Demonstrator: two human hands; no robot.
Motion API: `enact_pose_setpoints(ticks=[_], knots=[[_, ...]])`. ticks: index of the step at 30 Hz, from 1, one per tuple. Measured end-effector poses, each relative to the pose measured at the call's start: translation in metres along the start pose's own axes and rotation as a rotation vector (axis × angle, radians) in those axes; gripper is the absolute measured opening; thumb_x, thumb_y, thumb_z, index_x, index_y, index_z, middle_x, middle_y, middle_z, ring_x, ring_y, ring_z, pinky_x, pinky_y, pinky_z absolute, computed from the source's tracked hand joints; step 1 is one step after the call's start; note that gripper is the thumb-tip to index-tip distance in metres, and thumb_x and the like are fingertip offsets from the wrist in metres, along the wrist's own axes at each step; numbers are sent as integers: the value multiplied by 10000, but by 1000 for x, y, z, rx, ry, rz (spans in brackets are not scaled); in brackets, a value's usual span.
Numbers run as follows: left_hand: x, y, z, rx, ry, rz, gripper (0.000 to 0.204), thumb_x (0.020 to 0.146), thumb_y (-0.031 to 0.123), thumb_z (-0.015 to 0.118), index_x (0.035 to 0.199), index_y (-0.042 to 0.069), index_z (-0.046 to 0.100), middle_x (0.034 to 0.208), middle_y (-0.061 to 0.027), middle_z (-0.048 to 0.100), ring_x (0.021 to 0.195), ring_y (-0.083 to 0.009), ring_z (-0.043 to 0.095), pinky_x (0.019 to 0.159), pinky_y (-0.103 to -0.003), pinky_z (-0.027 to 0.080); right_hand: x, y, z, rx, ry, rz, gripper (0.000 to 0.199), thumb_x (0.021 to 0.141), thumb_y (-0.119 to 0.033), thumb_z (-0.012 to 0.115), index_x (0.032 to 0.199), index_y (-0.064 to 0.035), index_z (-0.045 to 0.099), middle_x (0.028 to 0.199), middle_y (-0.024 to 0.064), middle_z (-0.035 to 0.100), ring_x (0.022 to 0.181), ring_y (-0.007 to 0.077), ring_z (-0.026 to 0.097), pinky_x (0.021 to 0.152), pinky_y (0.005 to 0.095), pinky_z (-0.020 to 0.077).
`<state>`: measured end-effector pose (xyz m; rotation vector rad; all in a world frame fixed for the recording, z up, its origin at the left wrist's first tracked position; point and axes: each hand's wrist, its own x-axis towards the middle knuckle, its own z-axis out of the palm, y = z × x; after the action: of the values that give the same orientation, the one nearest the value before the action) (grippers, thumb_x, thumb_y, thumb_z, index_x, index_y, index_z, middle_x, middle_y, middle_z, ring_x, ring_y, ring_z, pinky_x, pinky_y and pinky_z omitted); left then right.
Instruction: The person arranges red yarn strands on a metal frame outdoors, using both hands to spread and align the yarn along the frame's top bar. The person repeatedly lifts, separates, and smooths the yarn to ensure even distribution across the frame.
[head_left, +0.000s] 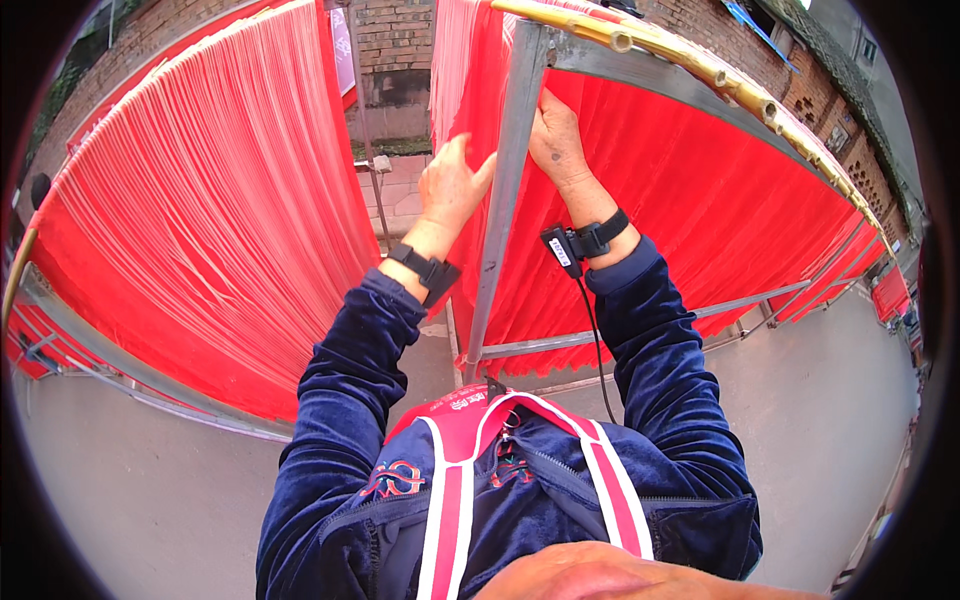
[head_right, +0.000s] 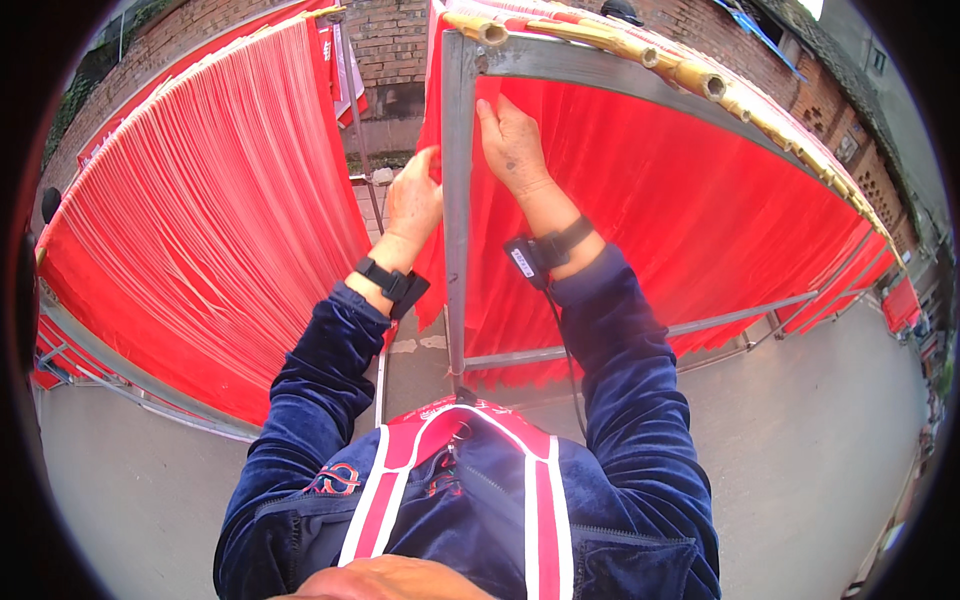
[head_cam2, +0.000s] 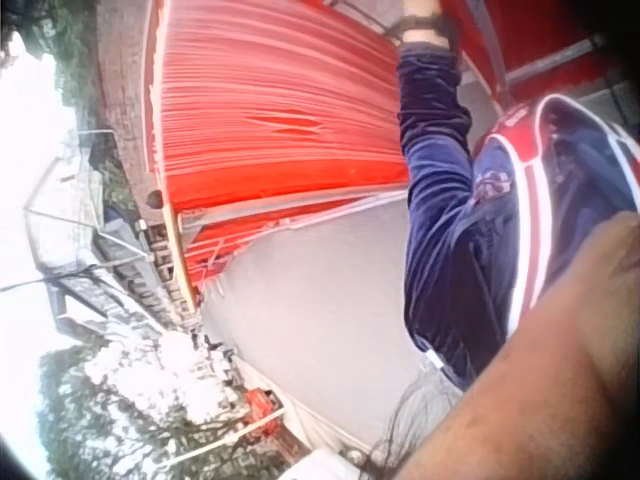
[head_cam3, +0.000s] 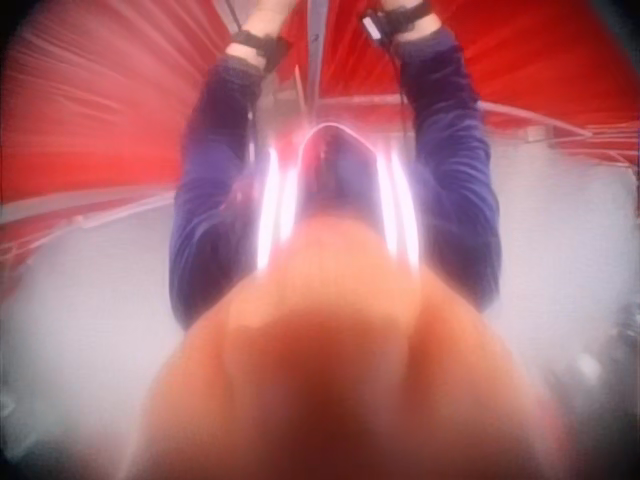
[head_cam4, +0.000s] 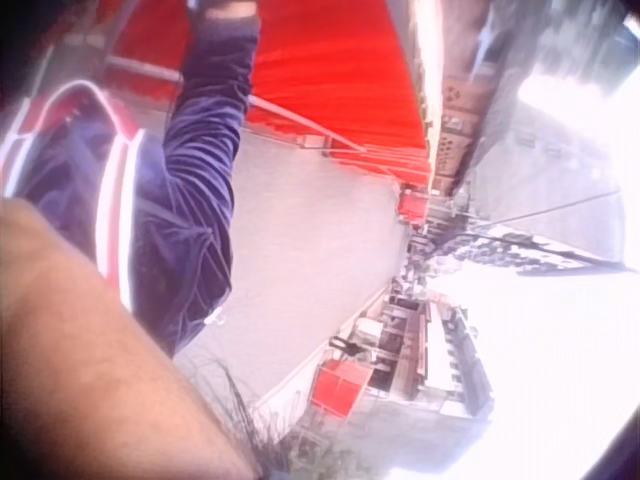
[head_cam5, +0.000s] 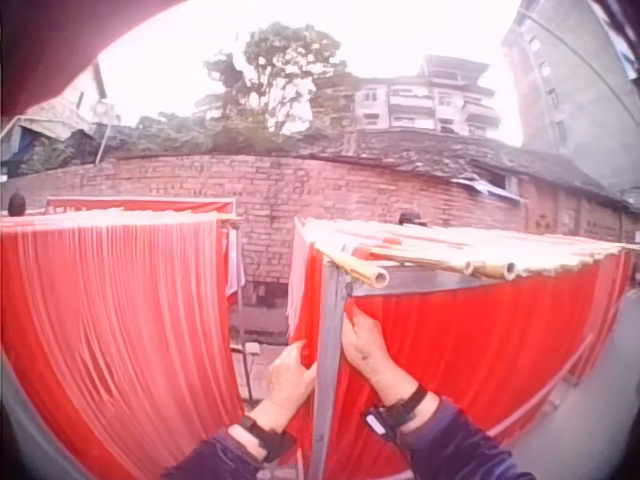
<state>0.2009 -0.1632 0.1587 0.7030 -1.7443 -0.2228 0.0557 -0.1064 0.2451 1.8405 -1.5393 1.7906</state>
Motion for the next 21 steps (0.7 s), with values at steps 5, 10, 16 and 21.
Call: enact_pose_setpoints(ticks=[5,10,16,21], knots=[[75,19,-2,231,-70,75,332,948,399,581,974,76,654,889,-179,698,838,-397,684,717,-496,546,-3,2,-12,-133,63,-32,273,1003,-256,516,954,-1,599,855,294,622,876,492,604,708,537,471],[94,-5,-25,304,26,-57,274,959,375,550,929,130,671,817,-216,697,811,-427,689,707,-525,554,-3,5,-46,-307,105,-25,263,1000,-252,504,1011,-12,612,876,282,646,882,493,612,747,562,483],[126,-27,-70,661,72,47,251,954,343,535,918,130,662,822,-179,716,771,-397,708,674,-514,571,8,8,-73,-455,92,-86,242,990,-249,521,1036,-38,631,880,258,670,848,470,637,746,556,501],[137,-33,-100,868,60,214,129,952,149,473,916,122,594,772,-131,708,715,-343,719,555,-474,570,12,3,-87,-512,133,-190,219,982,-236,542,1044,-48,634,839,252,666,815,464,644,698,542,508]])
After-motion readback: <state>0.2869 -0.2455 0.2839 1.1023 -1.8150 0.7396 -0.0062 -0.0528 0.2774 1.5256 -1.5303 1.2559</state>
